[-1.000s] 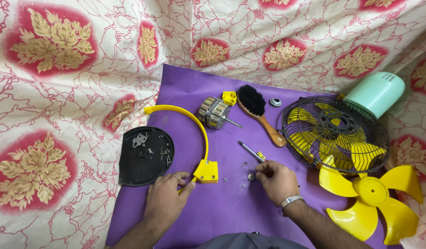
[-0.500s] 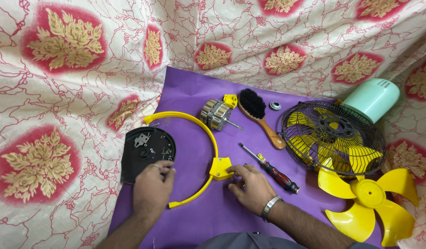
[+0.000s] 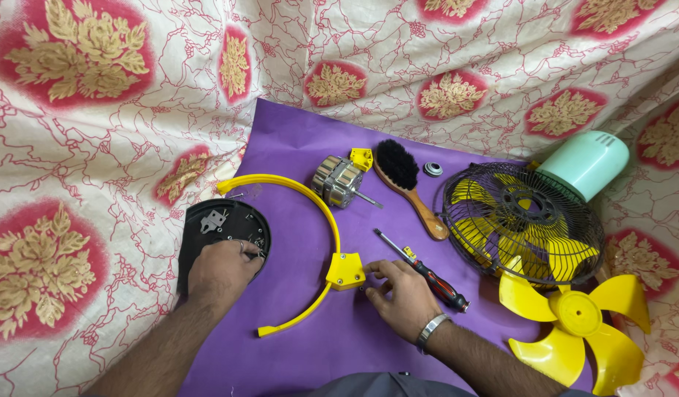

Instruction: The person assembles a yellow plastic fan neckband by inserting screws and washers into pre-drilled holes and tightening them with a screwdriver. They handle the neckband, screws, washers, and screwdriver throughout the clip.

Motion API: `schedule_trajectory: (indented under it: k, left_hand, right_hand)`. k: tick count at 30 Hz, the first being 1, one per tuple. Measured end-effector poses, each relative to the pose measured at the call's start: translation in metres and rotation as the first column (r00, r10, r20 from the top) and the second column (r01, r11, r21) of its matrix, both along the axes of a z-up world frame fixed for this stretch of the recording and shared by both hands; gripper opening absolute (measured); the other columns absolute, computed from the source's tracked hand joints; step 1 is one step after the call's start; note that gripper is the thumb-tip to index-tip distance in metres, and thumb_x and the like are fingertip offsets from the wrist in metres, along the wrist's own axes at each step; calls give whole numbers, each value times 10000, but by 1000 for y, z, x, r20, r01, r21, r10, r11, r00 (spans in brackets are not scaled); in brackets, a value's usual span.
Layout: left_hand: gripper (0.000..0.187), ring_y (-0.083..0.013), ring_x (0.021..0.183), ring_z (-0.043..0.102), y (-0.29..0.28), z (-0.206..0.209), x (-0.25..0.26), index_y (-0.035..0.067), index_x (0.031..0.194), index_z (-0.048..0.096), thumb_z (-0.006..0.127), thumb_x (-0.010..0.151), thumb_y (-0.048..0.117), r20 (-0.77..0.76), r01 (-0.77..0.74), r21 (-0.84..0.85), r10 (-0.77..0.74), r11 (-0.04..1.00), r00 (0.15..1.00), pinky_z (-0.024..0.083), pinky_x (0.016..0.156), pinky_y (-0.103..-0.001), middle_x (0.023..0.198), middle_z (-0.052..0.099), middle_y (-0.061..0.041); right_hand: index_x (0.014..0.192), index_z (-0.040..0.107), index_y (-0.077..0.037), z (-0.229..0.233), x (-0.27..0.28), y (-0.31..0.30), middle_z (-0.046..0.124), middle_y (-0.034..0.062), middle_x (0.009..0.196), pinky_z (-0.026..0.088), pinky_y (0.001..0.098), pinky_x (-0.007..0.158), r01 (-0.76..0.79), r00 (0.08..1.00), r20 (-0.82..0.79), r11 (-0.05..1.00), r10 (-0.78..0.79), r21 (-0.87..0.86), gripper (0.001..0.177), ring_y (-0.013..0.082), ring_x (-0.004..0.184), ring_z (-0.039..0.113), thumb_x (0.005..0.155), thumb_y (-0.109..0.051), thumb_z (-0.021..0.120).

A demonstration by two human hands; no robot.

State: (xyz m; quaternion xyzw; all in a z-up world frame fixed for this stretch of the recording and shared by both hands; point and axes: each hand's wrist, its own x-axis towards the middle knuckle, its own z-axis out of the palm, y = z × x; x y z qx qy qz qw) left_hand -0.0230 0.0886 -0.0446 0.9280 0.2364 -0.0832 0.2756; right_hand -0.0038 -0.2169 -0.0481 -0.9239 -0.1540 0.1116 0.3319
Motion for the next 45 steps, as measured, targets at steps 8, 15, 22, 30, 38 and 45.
schedule_trajectory:
  k: [8,15,22,30,38,45]
  left_hand:
    - [307,-180,887,784,11,-10,-12,136,1114,789,726,873,314,89,-205,-117,215,972,972,605,840,-328,1011,815,-32]
    - [288,-206,867,781,14,-5,-16,114,1073,800,722,877,310,136,-231,-115,245,966,960,593,826,-342,971,811,-53]
    - [272,-195,824,812,-35,-1,-12,81,1049,789,732,851,259,241,12,-267,55,964,969,622,783,-321,916,808,-94]
    - [248,-221,837,782,-44,-4,0,71,1060,787,697,887,224,401,37,-151,27,988,916,603,791,-348,975,792,-95]
    - [293,-290,1095,658,21,-12,-22,97,1170,742,729,899,207,499,-241,288,70,927,864,476,1069,-433,1059,739,-89]
    - [741,-390,1391,428,29,-52,-45,28,1412,544,816,750,221,465,-367,250,221,896,857,326,1162,-495,1440,486,-228]
  right_hand:
    - [1158,693,-158,-3,3,-1,713,71,1077,606,336,810,29,999,24,1000,-29,-11,337,172,823,759,826,-155,742]
    - [1154,683,-139,-1,10,8,710,85,1056,611,337,783,5,999,50,1000,-6,18,327,175,824,760,832,-157,743]
    - [1144,690,-140,0,8,8,711,81,1026,613,332,767,13,997,75,1000,-13,6,315,183,812,746,838,-173,756]
    - [1149,688,-151,2,5,-3,708,73,1052,607,332,785,51,998,41,999,-51,-11,326,172,803,748,828,-152,741]
    - [1152,688,-151,0,6,-3,718,80,1048,598,338,801,58,997,43,998,-57,-20,323,175,794,739,832,-155,739]
    - [1156,689,-149,0,6,-1,715,76,1060,605,336,796,66,998,21,998,-66,-7,326,175,793,742,833,-151,734]
